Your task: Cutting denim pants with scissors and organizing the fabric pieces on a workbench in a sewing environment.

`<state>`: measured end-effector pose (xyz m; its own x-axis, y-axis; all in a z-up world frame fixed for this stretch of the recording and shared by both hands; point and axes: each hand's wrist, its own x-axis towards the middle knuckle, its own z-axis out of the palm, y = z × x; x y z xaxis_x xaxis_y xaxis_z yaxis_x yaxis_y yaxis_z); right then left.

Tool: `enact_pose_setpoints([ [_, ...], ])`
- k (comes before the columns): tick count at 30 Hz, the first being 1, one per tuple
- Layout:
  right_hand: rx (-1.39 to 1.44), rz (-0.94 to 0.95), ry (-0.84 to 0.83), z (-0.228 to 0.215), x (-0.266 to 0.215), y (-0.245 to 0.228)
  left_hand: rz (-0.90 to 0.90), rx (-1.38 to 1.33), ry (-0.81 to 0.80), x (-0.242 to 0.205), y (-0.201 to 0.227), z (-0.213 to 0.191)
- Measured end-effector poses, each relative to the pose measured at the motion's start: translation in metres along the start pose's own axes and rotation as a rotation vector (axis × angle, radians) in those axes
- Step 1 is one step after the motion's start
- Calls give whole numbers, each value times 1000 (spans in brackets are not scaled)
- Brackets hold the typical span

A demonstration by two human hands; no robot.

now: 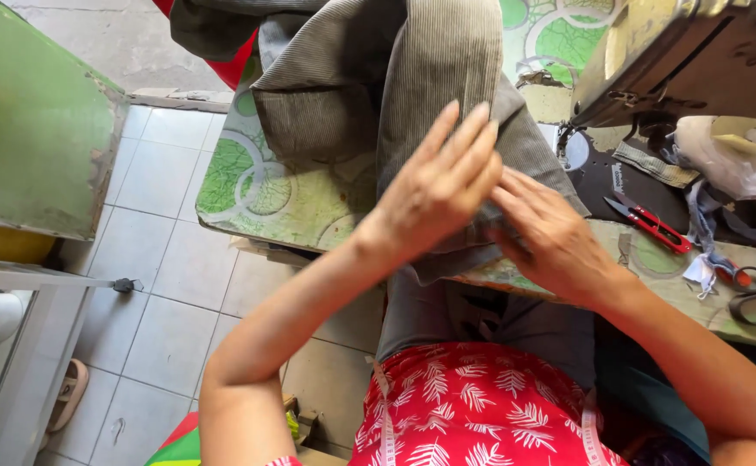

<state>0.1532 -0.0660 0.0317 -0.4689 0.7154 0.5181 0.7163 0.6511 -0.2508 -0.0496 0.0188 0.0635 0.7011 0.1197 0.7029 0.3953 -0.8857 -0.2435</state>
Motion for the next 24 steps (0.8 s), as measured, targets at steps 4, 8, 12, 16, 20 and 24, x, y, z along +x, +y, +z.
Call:
enact_pose_setpoints([
  [4,-108,-62,-263,47,2,13,-265,202,-338,-29,-47,60],
  [8,-156,-127,-317,53,-5,18,-615,216,-713,-59,-61,52],
  [12,-111,-103,-338,47,-10,15,-617,158,-640,-65,-53,51],
  [16,66,-146,-252,36,-24,6,-571,154,-567,-71,-51,47],
  [20,107,-129,-118,33,-49,-20,-532,105,-571,-78,-42,41],
  [24,136,-87,-72,29,-47,-26,-585,263,-738,-35,-22,45],
])
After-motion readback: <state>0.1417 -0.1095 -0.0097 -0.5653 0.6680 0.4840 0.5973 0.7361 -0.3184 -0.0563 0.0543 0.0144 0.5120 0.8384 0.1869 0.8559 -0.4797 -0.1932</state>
